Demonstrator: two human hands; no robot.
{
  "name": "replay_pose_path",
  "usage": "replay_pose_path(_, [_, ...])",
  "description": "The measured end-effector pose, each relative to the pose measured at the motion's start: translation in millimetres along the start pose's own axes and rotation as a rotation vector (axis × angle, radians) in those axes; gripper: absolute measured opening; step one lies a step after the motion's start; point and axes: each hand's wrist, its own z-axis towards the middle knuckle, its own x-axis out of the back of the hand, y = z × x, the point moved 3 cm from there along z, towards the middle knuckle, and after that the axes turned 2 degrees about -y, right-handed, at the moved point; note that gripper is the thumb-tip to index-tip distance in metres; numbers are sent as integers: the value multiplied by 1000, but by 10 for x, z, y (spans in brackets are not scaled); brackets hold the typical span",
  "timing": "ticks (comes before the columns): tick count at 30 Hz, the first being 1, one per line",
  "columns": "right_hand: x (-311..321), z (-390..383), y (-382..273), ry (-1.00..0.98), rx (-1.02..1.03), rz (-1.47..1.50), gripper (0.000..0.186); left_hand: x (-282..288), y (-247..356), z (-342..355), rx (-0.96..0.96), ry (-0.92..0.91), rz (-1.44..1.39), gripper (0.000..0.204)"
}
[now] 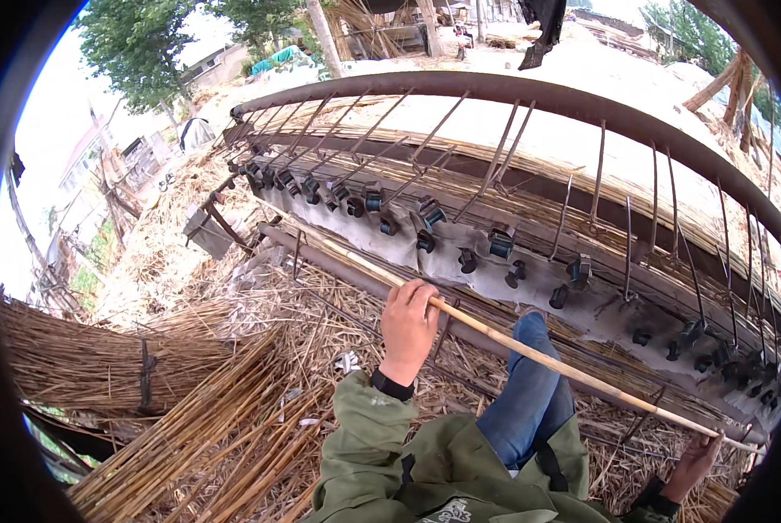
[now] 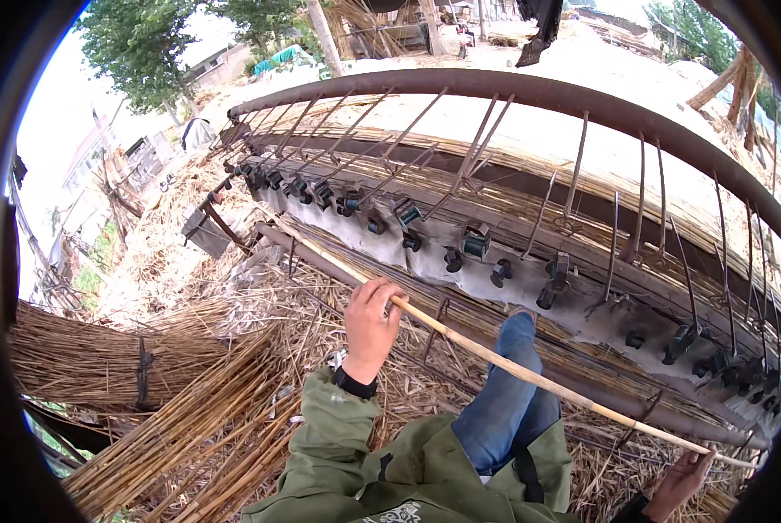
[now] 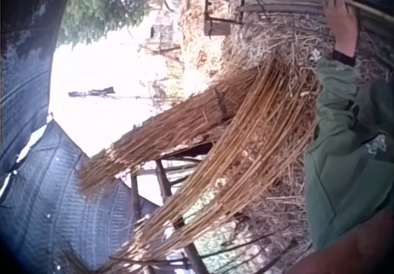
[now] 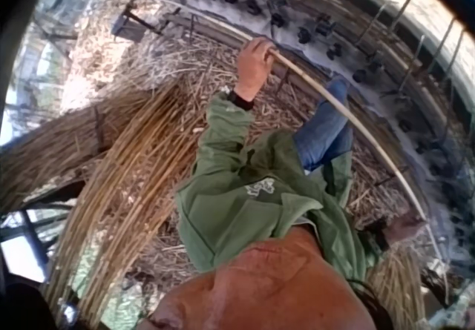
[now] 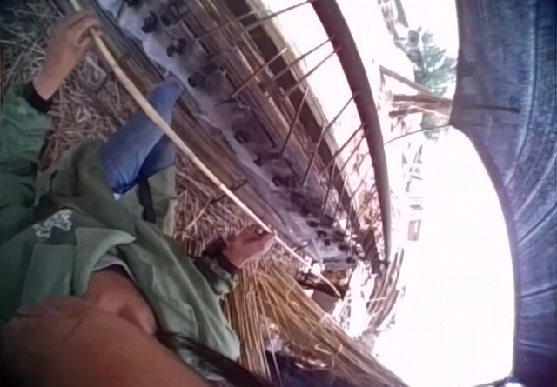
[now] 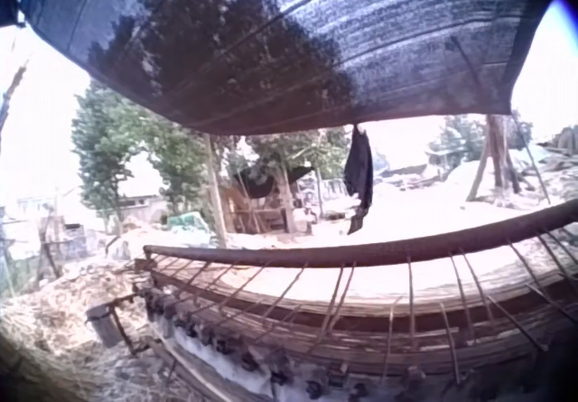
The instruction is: The recorder is weaving long straw stalks into a mat using a large manual weaving machine.
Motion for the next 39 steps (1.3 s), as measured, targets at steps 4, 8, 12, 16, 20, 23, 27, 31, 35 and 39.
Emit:
replay_pose_path(4, [-190,-86,0,198,47,-33,29,-15,24,16,-9,0,-13,19])
replay_pose_path(8, [-93,-46,16,135,45,-34,25,33,54,25,-23,23,-7,20])
replay_pose_path(12, [-8,-20,60,202,34,-29,25,62,95,47,-27,16,6,21])
replay_pose_path(16, [-21,-24,58,158,27,-30,26,79,86,74,-24,11,16,21])
replay_pose_path(20, [-52,-39,67,106,18,-23,27,102,117,104,-27,8,25,21])
replay_pose_path(23, [63,-8,54,0,-23,5,29,117,146,122,-37,-1,37,22])
replay_pose_path(27, [119,7,48,83,-27,-2,29,124,194,140,-51,-5,37,22])
replay_pose_path(31, [247,74,10,123,-47,-40,27,157,264,171,-48,-15,20,22])
replay_pose_path(35, [445,151,49,82,-32,-44,27,165,264,200,-49,-12,33,22])
replay_pose_path(39, [500,137,32,-33,-29,-13,28,149,262,275,-72,-23,35,22])
